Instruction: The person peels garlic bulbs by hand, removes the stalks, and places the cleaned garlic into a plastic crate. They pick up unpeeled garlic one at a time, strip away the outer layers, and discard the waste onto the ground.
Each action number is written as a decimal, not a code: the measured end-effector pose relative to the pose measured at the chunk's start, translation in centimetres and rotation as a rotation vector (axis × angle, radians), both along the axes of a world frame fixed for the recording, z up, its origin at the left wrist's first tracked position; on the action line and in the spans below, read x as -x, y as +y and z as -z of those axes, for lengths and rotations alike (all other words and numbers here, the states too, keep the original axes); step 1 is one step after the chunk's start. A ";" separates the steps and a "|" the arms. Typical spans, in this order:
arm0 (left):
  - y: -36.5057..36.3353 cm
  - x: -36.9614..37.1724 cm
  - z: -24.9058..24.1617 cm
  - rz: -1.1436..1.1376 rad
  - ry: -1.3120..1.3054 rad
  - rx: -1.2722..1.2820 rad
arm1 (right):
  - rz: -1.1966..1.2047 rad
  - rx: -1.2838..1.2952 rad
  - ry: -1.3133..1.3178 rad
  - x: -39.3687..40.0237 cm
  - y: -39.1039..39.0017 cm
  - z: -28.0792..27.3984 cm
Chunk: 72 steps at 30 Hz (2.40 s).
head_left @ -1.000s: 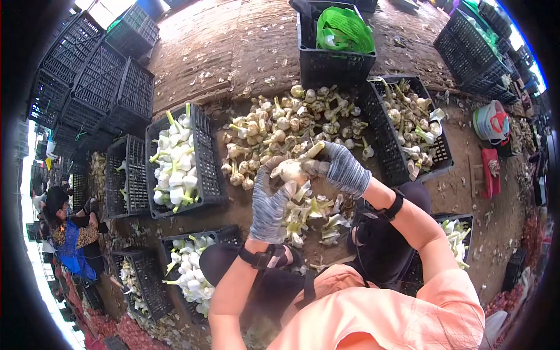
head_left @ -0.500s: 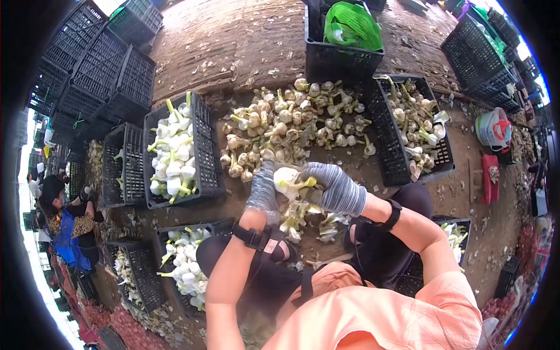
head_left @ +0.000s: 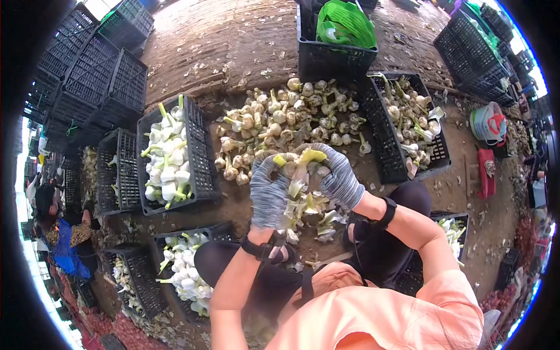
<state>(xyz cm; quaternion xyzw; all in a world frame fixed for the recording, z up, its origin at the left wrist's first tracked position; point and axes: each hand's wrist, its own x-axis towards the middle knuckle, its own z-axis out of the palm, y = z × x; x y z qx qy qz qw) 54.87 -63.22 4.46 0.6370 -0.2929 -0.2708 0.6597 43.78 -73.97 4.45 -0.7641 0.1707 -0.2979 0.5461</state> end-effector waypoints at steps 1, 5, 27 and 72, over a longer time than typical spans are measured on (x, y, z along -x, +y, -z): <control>0.1 -0.1 0.3 -0.009 -0.060 0.003 | 0.016 -0.025 0.067 0.0 -0.3 0.3; 0.8 -0.7 0.5 0.084 -0.116 0.033 | 0.131 -0.310 0.107 -0.7 -1.5 0.5; 2.7 -2.9 5.6 0.277 0.360 -0.022 | -0.204 0.239 -0.030 -1.5 -1.4 -0.3; 8.4 -13.2 -4.3 -0.621 0.593 0.458 | -0.556 0.765 1.121 -8.7 -0.3 17.4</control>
